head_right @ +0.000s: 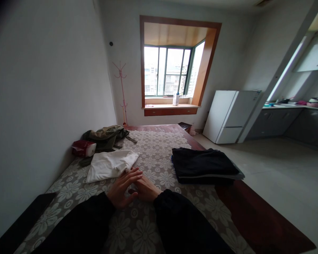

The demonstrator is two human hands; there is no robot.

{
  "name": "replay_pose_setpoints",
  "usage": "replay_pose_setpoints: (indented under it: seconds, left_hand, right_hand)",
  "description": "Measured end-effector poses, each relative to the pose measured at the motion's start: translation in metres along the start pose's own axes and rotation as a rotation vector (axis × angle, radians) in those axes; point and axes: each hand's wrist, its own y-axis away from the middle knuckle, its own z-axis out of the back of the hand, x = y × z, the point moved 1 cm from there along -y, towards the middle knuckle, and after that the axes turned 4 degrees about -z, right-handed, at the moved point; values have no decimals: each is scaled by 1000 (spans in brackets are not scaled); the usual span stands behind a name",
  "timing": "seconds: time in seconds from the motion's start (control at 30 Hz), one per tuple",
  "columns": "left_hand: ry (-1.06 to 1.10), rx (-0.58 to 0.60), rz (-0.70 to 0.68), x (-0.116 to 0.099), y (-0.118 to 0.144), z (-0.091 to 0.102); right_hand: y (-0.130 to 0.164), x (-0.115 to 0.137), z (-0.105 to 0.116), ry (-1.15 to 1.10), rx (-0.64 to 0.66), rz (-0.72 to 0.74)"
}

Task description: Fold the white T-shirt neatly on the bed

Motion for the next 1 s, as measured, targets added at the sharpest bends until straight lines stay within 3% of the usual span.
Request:
replay_pose_setpoints:
  seconds: [0.27, 0.47, 0.63, 0.73, 0.87, 1.0]
  left_hand:
    - [17, -142, 16, 2, 0, -3]
    - [-45, -353, 342, 25, 7, -6]
    - [-54, -367, 582, 54, 15, -9]
    - [-26, -343, 592, 61, 16, -12]
    - [-36, -329, 496, 60, 16, -18]
    - [-74, -200, 396, 57, 17, -25]
  right_hand:
    - [1, -16, -7, -12, -206, -136]
    - [-4, -17, 4, -55, -329, -337]
    - [-4, -9, 11, 82, -310, -244]
    - [-4, -7, 13, 122, -274, -268]
    - [-3, -7, 16, 203, -342, -270]
    - [-4, -7, 16, 239, -288, -203]
